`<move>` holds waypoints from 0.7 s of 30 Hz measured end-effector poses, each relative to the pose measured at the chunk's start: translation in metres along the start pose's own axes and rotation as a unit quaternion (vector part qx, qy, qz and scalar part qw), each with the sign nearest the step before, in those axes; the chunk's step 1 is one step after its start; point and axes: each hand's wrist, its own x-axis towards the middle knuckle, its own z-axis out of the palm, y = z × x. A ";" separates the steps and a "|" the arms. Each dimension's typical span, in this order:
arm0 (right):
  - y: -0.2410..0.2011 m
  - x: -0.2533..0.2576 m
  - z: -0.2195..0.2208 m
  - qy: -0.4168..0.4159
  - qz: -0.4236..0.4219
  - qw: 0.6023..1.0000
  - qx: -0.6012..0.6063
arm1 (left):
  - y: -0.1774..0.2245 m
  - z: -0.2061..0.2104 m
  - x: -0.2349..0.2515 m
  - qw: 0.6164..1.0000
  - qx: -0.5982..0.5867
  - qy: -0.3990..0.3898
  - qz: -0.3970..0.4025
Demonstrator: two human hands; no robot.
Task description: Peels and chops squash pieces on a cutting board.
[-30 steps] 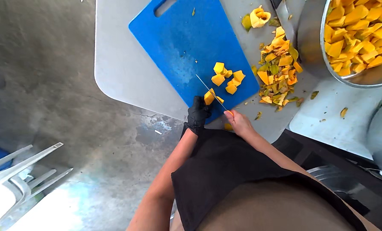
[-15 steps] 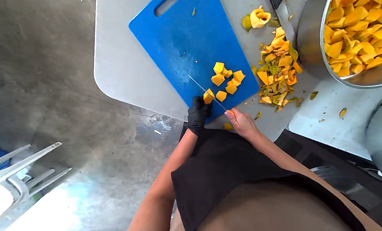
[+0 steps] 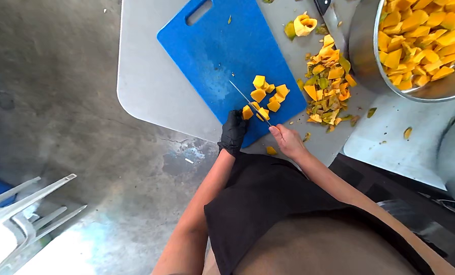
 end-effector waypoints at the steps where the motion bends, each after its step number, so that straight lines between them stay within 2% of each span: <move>1: -0.002 -0.002 -0.001 -0.001 -0.002 1.000 -0.001 | 0.000 0.000 0.001 1.000 -0.002 -0.002 0.004; 8: -0.005 0.001 0.013 -0.008 0.011 1.000 0.009 | -0.003 0.002 -0.001 1.000 -0.022 0.004 0.016; 12: -0.002 0.019 0.023 -0.052 0.059 0.997 0.020 | 0.002 0.000 -0.005 0.997 0.052 0.020 0.059; 16: -0.003 0.024 0.021 -0.039 0.055 0.997 -0.023 | 0.005 -0.001 -0.005 0.997 0.055 0.015 0.047; 21: 0.001 0.020 0.008 -0.004 0.032 0.998 0.049 | 0.002 -0.002 -0.003 0.997 0.061 0.012 0.050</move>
